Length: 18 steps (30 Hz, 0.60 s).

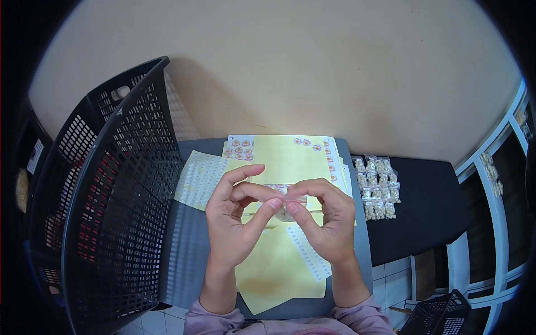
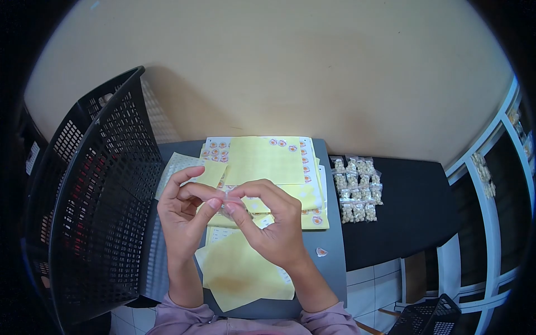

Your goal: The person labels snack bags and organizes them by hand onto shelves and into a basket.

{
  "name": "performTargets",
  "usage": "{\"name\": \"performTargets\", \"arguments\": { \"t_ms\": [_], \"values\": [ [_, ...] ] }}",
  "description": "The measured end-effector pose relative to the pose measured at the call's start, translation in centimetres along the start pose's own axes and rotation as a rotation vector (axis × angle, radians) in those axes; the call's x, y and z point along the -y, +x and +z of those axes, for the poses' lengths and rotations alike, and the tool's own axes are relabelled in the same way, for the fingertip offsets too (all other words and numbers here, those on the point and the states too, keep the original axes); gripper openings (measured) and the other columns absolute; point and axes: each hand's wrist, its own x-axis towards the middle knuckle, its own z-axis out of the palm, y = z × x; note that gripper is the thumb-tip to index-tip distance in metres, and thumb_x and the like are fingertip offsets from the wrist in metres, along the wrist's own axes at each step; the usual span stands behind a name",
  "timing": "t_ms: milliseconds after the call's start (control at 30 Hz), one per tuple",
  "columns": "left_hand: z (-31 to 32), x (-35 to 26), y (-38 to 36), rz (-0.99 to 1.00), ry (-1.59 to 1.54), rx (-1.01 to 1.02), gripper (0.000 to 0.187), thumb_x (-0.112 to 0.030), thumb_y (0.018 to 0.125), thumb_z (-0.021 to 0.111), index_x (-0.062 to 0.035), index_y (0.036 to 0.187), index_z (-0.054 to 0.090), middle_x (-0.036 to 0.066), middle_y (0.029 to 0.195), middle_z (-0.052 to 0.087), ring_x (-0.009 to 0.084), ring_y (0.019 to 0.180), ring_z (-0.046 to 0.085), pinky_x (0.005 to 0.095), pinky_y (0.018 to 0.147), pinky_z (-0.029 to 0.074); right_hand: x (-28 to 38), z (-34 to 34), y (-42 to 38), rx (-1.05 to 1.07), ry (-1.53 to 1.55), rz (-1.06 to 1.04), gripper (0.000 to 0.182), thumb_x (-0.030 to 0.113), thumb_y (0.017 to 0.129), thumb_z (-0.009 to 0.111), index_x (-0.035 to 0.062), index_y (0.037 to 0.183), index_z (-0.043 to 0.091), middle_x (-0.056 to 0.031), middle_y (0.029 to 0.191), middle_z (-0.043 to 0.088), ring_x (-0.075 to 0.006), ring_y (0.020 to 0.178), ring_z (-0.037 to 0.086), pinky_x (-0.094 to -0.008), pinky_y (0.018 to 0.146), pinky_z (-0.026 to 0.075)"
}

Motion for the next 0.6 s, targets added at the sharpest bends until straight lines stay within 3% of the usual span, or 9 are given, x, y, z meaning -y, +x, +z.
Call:
{"name": "performTargets", "arguments": {
  "t_ms": [267, 600],
  "values": [
    [0.73, 0.14, -0.10, 0.054, 0.022, 0.029, 0.063, 0.007, 0.072, 0.060, 0.0033, 0.126, 0.028, 0.008, 0.079, 0.061, 0.0143, 0.078, 0.061, 0.0260, 0.073, 0.049, -0.22, -0.03, -0.21, -0.025, 0.000, -0.013, 0.007, 0.000, 0.074, 0.062, -0.0013, 0.080, 0.059, -0.0097, 0.077, 0.060, -0.0179, 0.070, 0.059, -0.0265, 0.063, 0.045],
    [0.45, -0.02, -0.10, 0.063, -0.006, 0.008, 0.062, 0.007, 0.071, 0.060, 0.0045, 0.125, 0.028, 0.008, 0.079, 0.060, 0.0137, 0.078, 0.061, 0.0255, 0.072, 0.049, -0.14, 0.17, -0.20, 0.014, -0.019, -0.096, 0.007, -0.001, 0.073, 0.061, -0.0008, 0.081, 0.059, -0.0103, 0.078, 0.060, -0.0188, 0.072, 0.060, -0.0268, 0.062, 0.047]
  ]
}}
